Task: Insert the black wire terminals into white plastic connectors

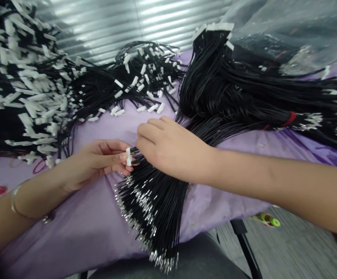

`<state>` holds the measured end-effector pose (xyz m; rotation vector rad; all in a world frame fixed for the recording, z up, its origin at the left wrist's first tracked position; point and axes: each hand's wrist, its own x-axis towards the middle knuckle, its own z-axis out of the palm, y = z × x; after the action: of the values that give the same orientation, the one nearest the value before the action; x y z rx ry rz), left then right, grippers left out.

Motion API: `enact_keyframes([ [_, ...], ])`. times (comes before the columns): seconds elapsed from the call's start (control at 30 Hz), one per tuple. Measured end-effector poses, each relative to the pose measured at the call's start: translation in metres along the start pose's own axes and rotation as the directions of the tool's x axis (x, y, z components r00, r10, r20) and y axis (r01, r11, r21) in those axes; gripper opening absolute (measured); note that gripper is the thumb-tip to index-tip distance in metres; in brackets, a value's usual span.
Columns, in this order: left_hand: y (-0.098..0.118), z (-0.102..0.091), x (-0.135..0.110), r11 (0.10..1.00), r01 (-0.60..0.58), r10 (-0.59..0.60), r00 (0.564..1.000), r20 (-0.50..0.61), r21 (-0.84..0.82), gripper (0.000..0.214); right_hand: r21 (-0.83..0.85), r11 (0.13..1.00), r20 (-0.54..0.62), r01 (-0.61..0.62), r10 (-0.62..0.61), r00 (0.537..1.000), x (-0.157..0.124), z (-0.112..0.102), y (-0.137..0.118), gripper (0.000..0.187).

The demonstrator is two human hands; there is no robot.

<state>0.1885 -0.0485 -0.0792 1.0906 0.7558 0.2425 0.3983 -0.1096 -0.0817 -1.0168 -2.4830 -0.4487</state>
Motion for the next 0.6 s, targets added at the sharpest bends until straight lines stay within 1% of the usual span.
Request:
enact_keyframes([
  [0.1, 0.000, 0.001, -0.001, 1.000, 0.002, -0.002, 1.000, -0.011, 0.025, 0.005, -0.015, 1.000, -0.005, -0.012, 0.012, 1.000, 0.000, 0.000, 0.000, 0.023],
  [0.17, 0.000, 0.001, -0.001, 1.000, 0.004, -0.003, 1.000, -0.030, 0.025, 0.005, -0.037, 0.999, -0.020, 0.000, -0.001, 1.000, 0.001, 0.000, 0.001, 0.026],
  [0.3, 0.000, 0.000, 0.000, 1.000, 0.025, -0.025, 0.999, -0.039, 0.008, 0.007, -0.086, 0.988, -0.023, 0.127, -0.129, 0.991, 0.003, -0.003, 0.005, 0.031],
  [0.4, 0.000, -0.002, 0.001, 1.000, 0.023, -0.023, 1.000, 0.000, -0.020, 0.011, -0.114, 0.975, -0.014, 0.191, -0.194, 0.981, 0.003, -0.005, 0.006, 0.030],
  [0.47, 0.000, -0.002, 0.002, 1.000, 0.025, -0.025, 1.000, 0.008, -0.014, 0.013, -0.123, 0.973, -0.028, 0.195, -0.200, 0.979, 0.004, -0.003, 0.006, 0.029],
  [0.6, 0.001, 0.001, 0.001, 0.999, 0.034, -0.034, 0.999, -0.039, 0.006, 0.009, -0.118, 0.977, -0.058, 0.178, -0.185, 0.981, 0.006, 0.007, 0.004, 0.030],
])
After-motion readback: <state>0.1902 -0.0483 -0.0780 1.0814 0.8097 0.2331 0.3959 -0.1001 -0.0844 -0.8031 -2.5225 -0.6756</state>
